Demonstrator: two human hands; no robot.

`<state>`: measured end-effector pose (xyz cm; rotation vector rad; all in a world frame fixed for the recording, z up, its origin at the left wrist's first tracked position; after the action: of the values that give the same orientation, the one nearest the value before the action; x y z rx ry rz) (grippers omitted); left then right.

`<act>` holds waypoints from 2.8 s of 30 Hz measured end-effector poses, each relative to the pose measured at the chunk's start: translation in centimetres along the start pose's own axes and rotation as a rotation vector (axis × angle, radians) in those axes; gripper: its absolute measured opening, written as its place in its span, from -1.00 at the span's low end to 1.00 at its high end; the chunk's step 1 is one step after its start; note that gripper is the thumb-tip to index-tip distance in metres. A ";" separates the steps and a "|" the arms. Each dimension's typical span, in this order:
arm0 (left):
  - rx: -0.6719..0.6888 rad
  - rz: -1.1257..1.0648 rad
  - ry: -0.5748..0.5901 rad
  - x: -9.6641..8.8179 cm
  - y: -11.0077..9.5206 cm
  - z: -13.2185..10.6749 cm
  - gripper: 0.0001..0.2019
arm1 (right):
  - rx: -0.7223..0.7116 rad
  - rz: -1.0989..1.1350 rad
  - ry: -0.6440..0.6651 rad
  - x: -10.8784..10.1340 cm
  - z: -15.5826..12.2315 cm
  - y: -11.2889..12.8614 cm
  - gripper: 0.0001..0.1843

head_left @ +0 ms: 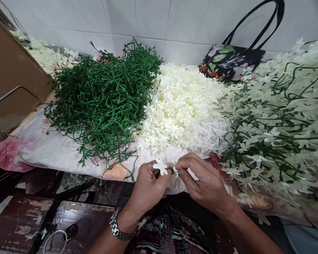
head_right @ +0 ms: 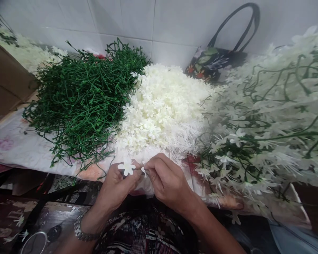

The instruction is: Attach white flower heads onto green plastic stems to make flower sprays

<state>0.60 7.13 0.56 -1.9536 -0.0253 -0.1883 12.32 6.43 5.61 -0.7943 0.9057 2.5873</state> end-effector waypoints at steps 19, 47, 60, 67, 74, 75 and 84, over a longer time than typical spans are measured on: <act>0.507 0.480 -0.137 0.3 -1.1 -1.1 -0.84 | 0.048 -0.062 0.119 0.4 -0.8 -0.2 -0.83; 0.609 0.354 -0.193 -0.3 -1.6 -1.4 -0.83 | 0.126 -0.085 0.047 0.1 -0.3 0.2 -0.87; 0.647 0.392 -0.220 -0.2 -1.6 -1.5 -0.81 | 0.104 -0.124 0.080 1.1 -0.2 0.1 -0.84; 0.668 0.393 -0.201 -0.1 -1.6 -1.4 -0.80 | 0.093 -0.140 0.124 1.3 -0.3 0.0 -0.83; 0.621 0.376 -0.218 -0.1 -1.2 -1.2 -0.79 | 0.064 -0.160 0.147 1.3 -0.1 0.0 -0.81; 0.614 0.375 -0.223 -0.1 -1.1 -1.1 -0.79 | 0.061 -0.165 0.142 1.3 0.0 0.0 -0.81; 0.532 0.293 -0.234 -0.4 -0.9 -0.8 -0.82 | 0.058 -0.170 0.134 1.5 -0.1 -0.1 -0.79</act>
<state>0.06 6.74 1.59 -1.4171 0.0527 0.2236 11.15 6.56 4.63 -0.9926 0.9034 2.3742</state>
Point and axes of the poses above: each hand's wrist, its own z-axis towards the middle knuckle, its own x-axis out of the palm, y = z × x, the point moved 6 cm from there along z, towards the middle knuckle, and after that the axes turned 7 degrees about -x, right-handed, at the moved point
